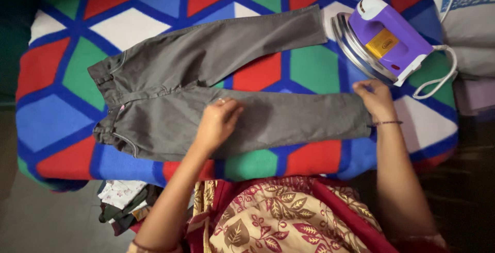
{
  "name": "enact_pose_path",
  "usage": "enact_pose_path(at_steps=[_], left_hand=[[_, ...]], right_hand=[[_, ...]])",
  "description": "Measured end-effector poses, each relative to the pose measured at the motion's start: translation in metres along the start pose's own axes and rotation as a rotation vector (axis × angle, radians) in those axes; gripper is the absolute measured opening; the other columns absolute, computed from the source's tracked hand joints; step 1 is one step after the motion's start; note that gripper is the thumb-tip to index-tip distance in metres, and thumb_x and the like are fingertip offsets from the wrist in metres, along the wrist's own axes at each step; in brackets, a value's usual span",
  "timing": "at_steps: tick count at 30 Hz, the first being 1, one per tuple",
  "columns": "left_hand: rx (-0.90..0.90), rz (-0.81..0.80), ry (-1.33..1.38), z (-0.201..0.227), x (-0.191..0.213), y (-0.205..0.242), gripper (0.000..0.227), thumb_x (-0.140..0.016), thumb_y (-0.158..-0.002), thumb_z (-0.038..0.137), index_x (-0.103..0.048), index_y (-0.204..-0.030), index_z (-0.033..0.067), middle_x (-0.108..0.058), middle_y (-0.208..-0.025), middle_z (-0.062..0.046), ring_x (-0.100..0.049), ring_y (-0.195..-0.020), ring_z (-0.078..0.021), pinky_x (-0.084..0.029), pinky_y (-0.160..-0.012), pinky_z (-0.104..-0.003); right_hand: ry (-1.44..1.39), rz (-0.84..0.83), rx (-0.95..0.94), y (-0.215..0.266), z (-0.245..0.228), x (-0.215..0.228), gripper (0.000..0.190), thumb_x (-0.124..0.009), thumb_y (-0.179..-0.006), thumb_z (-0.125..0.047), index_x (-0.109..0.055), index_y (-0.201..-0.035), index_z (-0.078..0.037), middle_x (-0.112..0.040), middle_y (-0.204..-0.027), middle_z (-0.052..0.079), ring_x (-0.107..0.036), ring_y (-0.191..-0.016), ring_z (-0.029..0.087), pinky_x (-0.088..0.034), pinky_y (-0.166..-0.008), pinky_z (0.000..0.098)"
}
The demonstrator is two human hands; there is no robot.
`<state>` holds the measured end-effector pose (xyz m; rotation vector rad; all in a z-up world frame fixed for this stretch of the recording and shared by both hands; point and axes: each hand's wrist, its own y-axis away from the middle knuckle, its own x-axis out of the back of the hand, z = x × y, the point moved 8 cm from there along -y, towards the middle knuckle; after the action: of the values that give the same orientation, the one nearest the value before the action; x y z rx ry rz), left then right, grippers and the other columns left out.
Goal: The person irons a pair of gray pants by moving an iron across the fabric and then folding the legs together to iron the other side.
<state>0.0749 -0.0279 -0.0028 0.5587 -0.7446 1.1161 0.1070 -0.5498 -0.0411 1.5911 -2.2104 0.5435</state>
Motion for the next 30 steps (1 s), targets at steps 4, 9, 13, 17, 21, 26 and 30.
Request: enact_pose_path(at_steps=[4,9,13,17,21,26,30], left_hand=[[-0.13,0.073,0.074,0.064,0.018,-0.011,0.052,-0.068,-0.101,0.034,-0.057,-0.15,0.0228,-0.06,-0.154,-0.003,-0.056,-0.142,-0.0208,-0.049,-0.122,-0.038],[-0.43,0.151,-0.308,0.099,0.022,0.006,0.09,-0.067,-0.086,0.06,-0.044,-0.152,0.0024,-0.037,-0.162,-0.014,-0.031,-0.151,-0.0308,-0.023,-0.123,-0.051],[-0.352,0.14,-0.365,0.091,0.024,0.005,0.102,-0.061,-0.08,0.071,-0.041,-0.151,0.0017,-0.029,-0.163,-0.015,-0.024,-0.152,-0.0311,-0.018,-0.122,-0.051],[-0.311,0.139,-0.404,0.082,0.015,0.001,0.09,-0.054,-0.09,0.067,-0.041,-0.154,0.005,-0.027,-0.166,-0.014,-0.022,-0.154,-0.0299,-0.017,-0.123,-0.051],[-0.314,0.152,-0.423,0.074,0.012,-0.001,0.081,-0.049,-0.097,0.062,-0.04,-0.156,0.0074,-0.027,-0.168,-0.012,-0.023,-0.155,-0.0287,-0.018,-0.125,-0.049],[-0.304,0.142,-0.426,0.073,0.01,-0.001,0.081,-0.048,-0.097,0.062,-0.04,-0.157,0.0075,-0.026,-0.168,-0.012,-0.022,-0.155,-0.0284,-0.017,-0.125,-0.049],[-0.297,0.11,-0.446,0.073,0.008,-0.003,0.081,-0.048,-0.097,0.061,-0.039,-0.156,0.0071,-0.025,-0.168,-0.012,-0.022,-0.155,-0.0291,-0.017,-0.124,-0.05]], right_hand=[[-0.17,0.018,-0.155,0.015,-0.023,-0.003,0.028,-0.076,-0.086,0.0,-0.069,-0.113,-0.003,-0.07,-0.095,0.007,-0.065,-0.086,0.015,-0.051,-0.078,0.0293],[-0.299,0.222,-0.125,0.036,-0.022,0.007,0.04,-0.076,-0.087,0.004,-0.064,-0.123,-0.005,-0.071,-0.096,0.004,-0.068,-0.087,0.013,-0.054,-0.08,0.0256],[-0.196,0.233,-0.073,0.044,-0.059,0.009,0.039,-0.075,-0.089,0.005,-0.062,-0.126,-0.003,-0.072,-0.097,0.006,-0.069,-0.088,0.015,-0.053,-0.079,0.0255],[0.45,0.434,0.249,0.08,-0.181,0.027,0.042,-0.079,-0.088,-0.005,-0.061,-0.126,-0.003,-0.07,-0.108,0.017,-0.068,-0.098,0.031,-0.053,-0.088,0.0385],[0.555,0.431,0.595,0.125,-0.271,-0.026,0.038,-0.076,-0.095,-0.011,-0.058,-0.126,0.0,-0.062,-0.13,0.02,-0.063,-0.121,0.041,-0.05,-0.107,0.0471],[0.088,0.375,0.327,0.128,-0.21,-0.004,0.023,-0.07,-0.107,-0.017,-0.066,-0.123,-0.001,-0.07,-0.112,0.012,-0.068,-0.102,0.024,-0.054,-0.091,0.0353],[0.018,0.337,0.066,0.134,-0.115,0.055,0.026,-0.062,-0.115,-0.025,-0.071,-0.117,-0.001,-0.067,-0.098,0.004,-0.055,-0.079,0.01,-0.043,-0.068,0.0232]])
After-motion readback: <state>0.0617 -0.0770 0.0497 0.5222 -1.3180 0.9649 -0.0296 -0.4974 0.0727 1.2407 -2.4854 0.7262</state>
